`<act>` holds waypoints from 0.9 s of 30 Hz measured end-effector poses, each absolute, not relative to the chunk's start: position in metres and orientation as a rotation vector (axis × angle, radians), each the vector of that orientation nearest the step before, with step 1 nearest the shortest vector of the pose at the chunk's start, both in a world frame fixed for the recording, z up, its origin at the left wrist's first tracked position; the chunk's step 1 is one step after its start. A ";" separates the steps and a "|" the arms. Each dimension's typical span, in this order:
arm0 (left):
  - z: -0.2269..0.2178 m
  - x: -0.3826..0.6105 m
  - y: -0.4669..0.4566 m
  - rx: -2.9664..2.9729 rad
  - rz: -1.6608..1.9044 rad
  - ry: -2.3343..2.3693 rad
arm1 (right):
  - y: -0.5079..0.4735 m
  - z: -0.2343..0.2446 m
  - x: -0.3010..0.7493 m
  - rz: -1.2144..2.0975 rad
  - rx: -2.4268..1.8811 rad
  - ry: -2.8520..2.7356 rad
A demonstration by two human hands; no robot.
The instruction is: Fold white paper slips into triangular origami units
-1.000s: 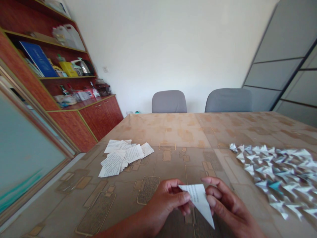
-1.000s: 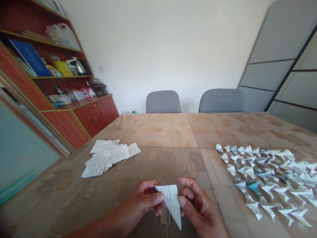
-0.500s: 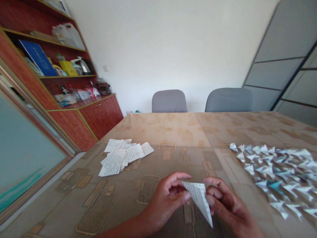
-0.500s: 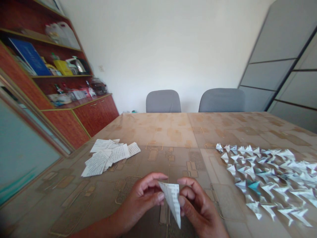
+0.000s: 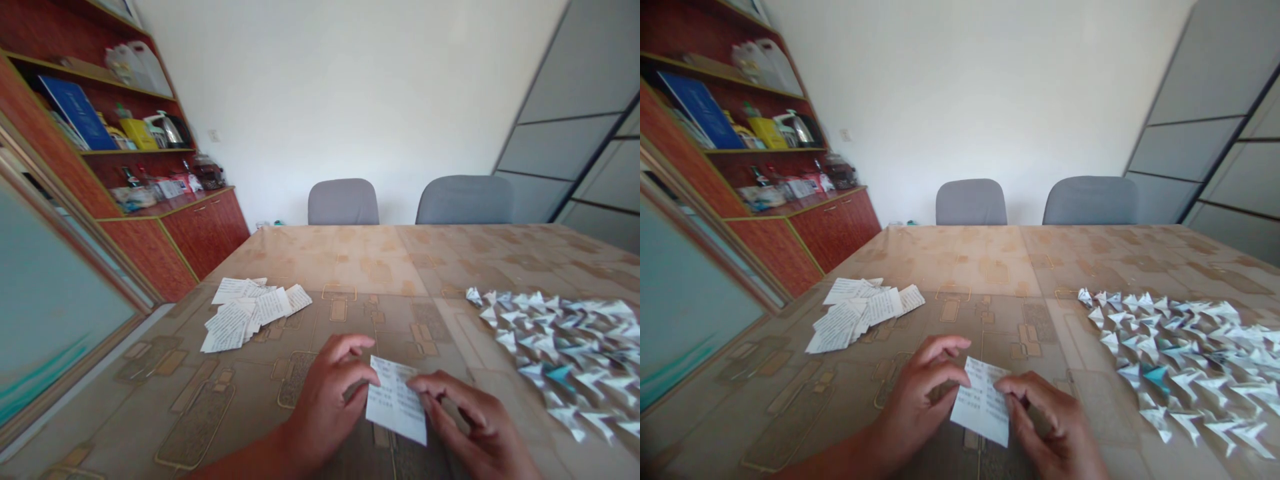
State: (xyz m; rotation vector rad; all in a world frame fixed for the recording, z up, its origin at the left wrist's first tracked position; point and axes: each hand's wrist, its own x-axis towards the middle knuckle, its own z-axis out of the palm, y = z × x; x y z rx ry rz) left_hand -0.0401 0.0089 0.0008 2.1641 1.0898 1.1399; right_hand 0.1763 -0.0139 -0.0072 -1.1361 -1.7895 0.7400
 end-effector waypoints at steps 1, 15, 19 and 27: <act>0.001 -0.041 0.007 2.275 1.082 1.120 | -0.014 -0.007 0.176 0.718 -1.147 -1.823; -0.018 -0.037 -0.005 2.888 0.714 1.125 | -0.011 -0.007 0.183 0.654 -1.176 -2.238; -0.016 -0.038 -0.005 2.921 0.697 1.084 | -0.009 0.002 0.183 0.535 -1.192 -2.392; -0.008 -0.034 -0.005 2.812 0.637 1.106 | -0.004 -0.001 0.183 0.390 -1.254 -2.433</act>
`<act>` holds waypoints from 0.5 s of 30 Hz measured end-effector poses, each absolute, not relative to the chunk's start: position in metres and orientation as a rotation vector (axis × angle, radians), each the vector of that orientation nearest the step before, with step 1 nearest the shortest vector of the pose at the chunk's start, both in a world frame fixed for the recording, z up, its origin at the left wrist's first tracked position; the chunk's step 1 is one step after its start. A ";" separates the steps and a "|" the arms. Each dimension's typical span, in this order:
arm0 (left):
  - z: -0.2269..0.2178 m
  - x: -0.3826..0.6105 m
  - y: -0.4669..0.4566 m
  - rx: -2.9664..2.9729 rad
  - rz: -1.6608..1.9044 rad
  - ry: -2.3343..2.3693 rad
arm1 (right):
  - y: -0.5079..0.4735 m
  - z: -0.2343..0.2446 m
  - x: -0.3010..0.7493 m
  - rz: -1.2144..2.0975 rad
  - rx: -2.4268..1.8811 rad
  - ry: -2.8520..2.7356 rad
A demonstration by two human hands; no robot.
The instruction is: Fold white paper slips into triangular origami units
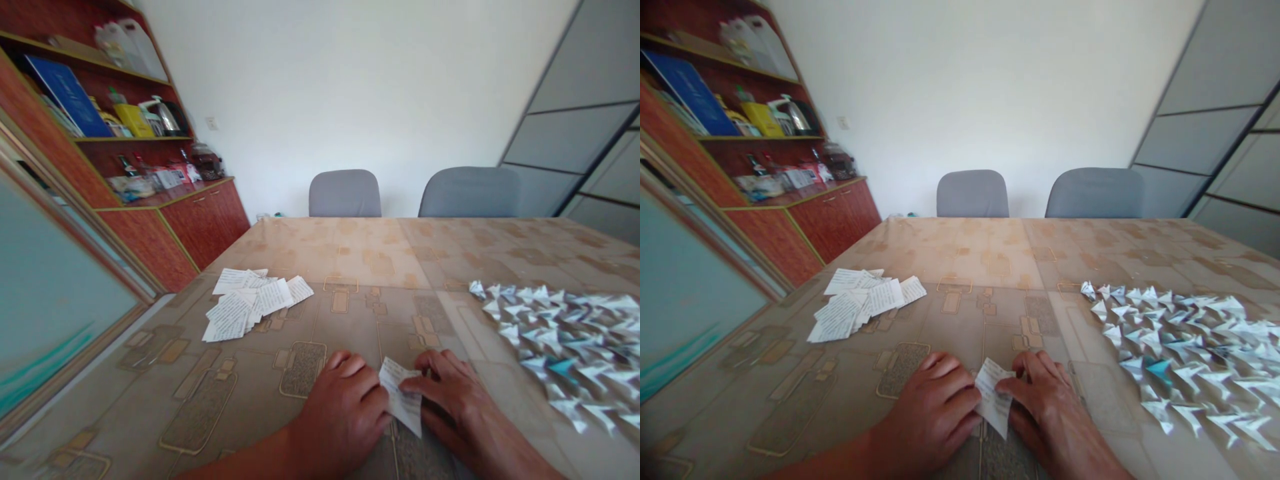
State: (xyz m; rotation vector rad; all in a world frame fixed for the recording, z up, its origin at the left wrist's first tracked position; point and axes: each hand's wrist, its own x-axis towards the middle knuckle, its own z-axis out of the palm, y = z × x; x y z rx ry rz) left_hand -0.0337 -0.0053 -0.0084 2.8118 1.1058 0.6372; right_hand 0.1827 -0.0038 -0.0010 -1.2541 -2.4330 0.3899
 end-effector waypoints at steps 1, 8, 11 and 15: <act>-0.008 -0.034 -0.004 2.772 0.639 1.120 | -0.002 -0.002 0.183 0.389 -1.262 -2.420; -0.007 -0.031 0.002 2.525 0.661 1.221 | 0.005 0.000 0.189 0.519 -1.302 -2.368; -0.007 -0.029 0.003 2.454 0.663 1.294 | 0.008 -0.001 0.190 0.552 -1.334 -2.306; -0.009 -0.026 0.003 2.435 0.676 1.352 | 0.012 -0.005 0.190 0.548 -1.387 -2.261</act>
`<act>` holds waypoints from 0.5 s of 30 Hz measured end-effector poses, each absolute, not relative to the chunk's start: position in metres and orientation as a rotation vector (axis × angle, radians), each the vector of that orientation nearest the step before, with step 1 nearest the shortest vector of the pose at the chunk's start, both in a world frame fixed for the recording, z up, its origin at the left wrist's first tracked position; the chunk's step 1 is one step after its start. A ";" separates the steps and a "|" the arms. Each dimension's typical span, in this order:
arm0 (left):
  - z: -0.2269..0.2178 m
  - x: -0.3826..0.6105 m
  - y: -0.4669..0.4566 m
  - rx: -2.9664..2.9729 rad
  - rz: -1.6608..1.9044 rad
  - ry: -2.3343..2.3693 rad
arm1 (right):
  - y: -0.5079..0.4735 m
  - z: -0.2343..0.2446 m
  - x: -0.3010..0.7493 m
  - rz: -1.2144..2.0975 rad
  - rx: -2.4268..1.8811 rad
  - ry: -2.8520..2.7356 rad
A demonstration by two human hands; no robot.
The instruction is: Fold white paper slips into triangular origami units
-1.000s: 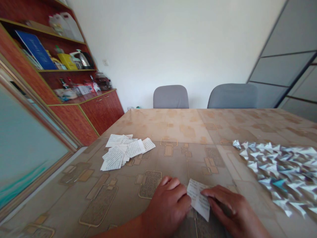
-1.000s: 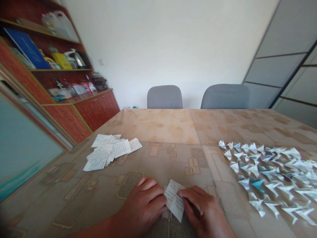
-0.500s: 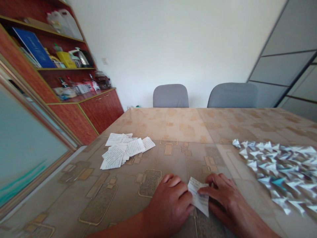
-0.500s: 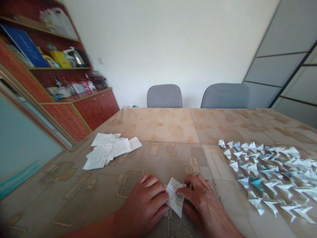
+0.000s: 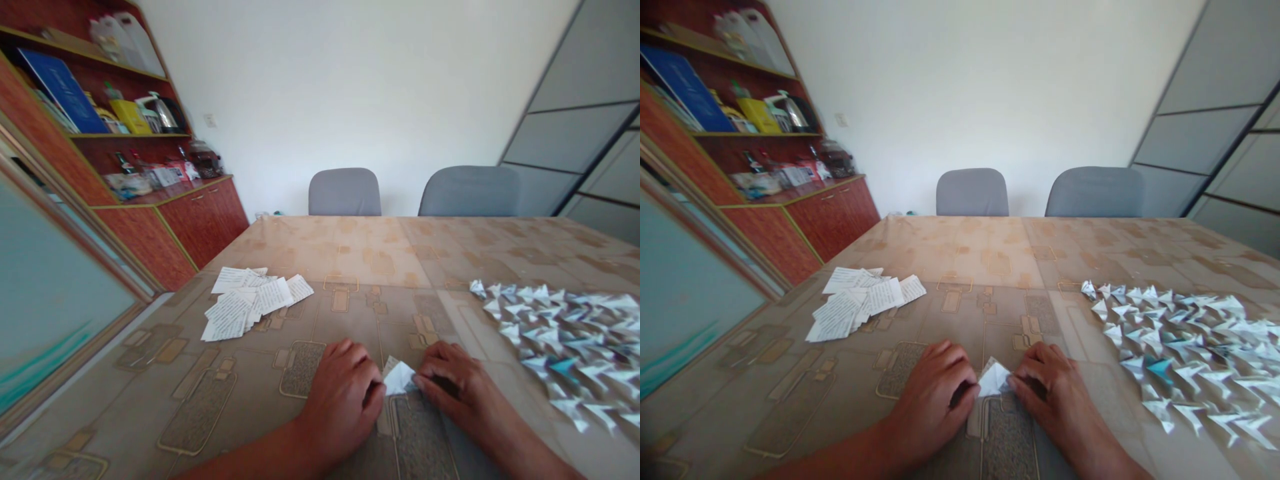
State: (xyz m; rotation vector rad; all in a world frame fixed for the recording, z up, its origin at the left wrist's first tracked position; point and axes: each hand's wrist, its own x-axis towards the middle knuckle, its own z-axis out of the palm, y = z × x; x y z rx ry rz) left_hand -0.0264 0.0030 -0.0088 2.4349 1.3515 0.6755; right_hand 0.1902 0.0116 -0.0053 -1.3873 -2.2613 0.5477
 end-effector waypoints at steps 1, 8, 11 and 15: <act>-0.009 -0.026 0.003 2.430 0.682 1.365 | 0.012 -0.007 0.190 0.528 -1.409 -2.253; -0.013 -0.025 0.005 2.353 0.702 1.433 | 0.014 -0.017 0.185 0.422 -1.557 -2.196; -0.014 -0.024 0.006 2.351 0.726 1.441 | 0.014 -0.020 0.185 0.395 -1.561 -2.206; -0.016 -0.024 0.006 2.357 0.763 1.442 | 0.014 -0.022 0.185 0.356 -1.577 -2.209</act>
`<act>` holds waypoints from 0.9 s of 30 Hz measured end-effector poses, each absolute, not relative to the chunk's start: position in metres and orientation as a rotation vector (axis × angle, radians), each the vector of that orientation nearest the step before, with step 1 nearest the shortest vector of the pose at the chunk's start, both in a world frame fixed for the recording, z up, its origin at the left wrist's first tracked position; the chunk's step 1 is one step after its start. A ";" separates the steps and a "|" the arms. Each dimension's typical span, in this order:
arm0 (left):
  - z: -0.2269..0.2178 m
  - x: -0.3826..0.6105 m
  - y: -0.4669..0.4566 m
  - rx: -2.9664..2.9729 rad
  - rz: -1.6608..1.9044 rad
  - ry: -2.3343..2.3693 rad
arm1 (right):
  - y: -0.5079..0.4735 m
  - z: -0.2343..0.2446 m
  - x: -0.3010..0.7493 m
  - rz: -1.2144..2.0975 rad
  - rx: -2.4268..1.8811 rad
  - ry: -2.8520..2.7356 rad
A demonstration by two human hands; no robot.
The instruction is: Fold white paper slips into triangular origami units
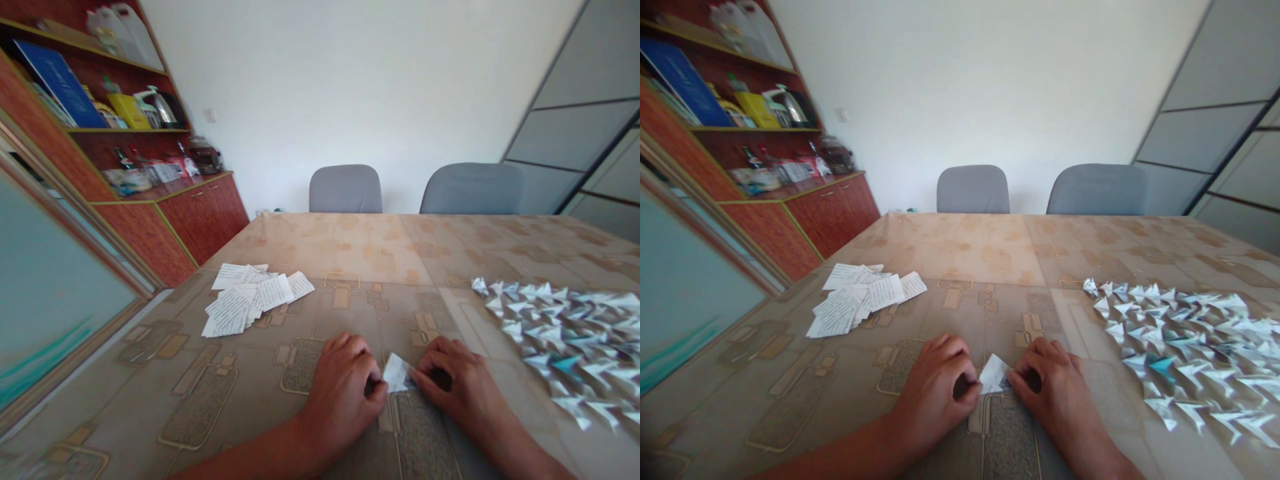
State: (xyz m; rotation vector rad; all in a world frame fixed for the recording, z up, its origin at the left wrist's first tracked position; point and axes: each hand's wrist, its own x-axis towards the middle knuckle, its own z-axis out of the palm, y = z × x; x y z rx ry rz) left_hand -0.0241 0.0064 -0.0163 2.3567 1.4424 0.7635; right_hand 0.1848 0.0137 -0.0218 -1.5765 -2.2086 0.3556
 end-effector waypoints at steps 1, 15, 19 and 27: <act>-0.017 -0.024 0.007 2.357 0.769 1.444 | 0.014 -0.022 0.185 0.345 -1.582 -2.208; -0.016 -0.022 0.007 2.368 0.716 1.465 | 0.014 -0.023 0.183 0.280 -1.599 -2.184; -0.013 -0.023 0.007 2.401 0.687 1.392 | 0.015 -0.025 0.184 0.261 -1.587 -2.188; -0.012 -0.026 0.007 2.662 0.664 1.032 | 0.018 -0.028 0.185 0.226 -1.568 -2.192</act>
